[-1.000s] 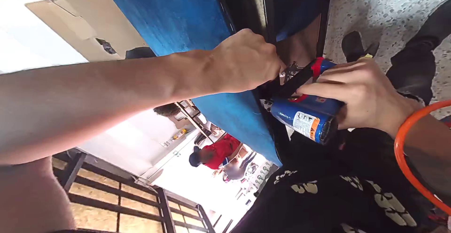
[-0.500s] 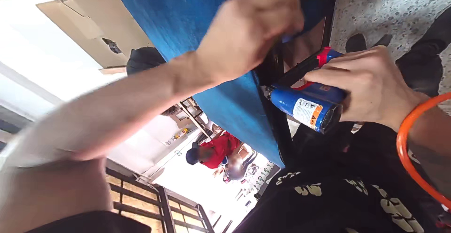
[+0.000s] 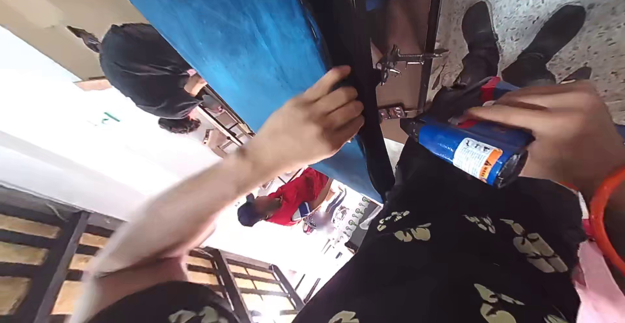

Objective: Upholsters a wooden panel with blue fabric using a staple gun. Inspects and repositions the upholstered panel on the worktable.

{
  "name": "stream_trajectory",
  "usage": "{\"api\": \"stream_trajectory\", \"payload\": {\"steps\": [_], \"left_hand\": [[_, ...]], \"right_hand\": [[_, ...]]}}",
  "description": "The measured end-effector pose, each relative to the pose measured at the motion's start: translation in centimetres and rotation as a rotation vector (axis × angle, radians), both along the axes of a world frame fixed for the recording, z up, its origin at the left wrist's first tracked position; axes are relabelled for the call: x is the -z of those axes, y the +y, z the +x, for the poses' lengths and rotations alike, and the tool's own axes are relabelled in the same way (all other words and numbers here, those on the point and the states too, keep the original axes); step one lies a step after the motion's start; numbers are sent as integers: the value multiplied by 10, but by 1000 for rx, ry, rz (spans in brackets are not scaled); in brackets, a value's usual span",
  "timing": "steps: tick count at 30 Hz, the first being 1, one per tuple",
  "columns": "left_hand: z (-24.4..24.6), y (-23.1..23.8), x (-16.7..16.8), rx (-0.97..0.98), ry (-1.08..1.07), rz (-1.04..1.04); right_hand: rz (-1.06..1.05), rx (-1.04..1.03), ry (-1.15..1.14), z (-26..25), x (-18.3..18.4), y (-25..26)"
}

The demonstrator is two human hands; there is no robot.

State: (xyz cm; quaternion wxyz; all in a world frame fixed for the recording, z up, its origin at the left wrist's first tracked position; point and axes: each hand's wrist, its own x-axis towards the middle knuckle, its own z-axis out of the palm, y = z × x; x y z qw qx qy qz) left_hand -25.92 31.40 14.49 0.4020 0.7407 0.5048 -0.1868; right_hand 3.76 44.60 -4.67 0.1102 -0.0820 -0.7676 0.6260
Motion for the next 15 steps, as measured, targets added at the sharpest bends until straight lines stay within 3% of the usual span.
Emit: {"api": "stream_trajectory", "payload": {"steps": [5, 12, 15], "left_hand": [[14, 47, 7, 359, -67, -159], [14, 41, 8, 432, -17, -185], [3, 27, 10, 481, -133, -76]], "right_hand": [[-16, 64, -15, 24, -8, -11], [-109, 181, -141, 73, -10, -25], [-134, 246, -132, 81, -10, -31]]}}
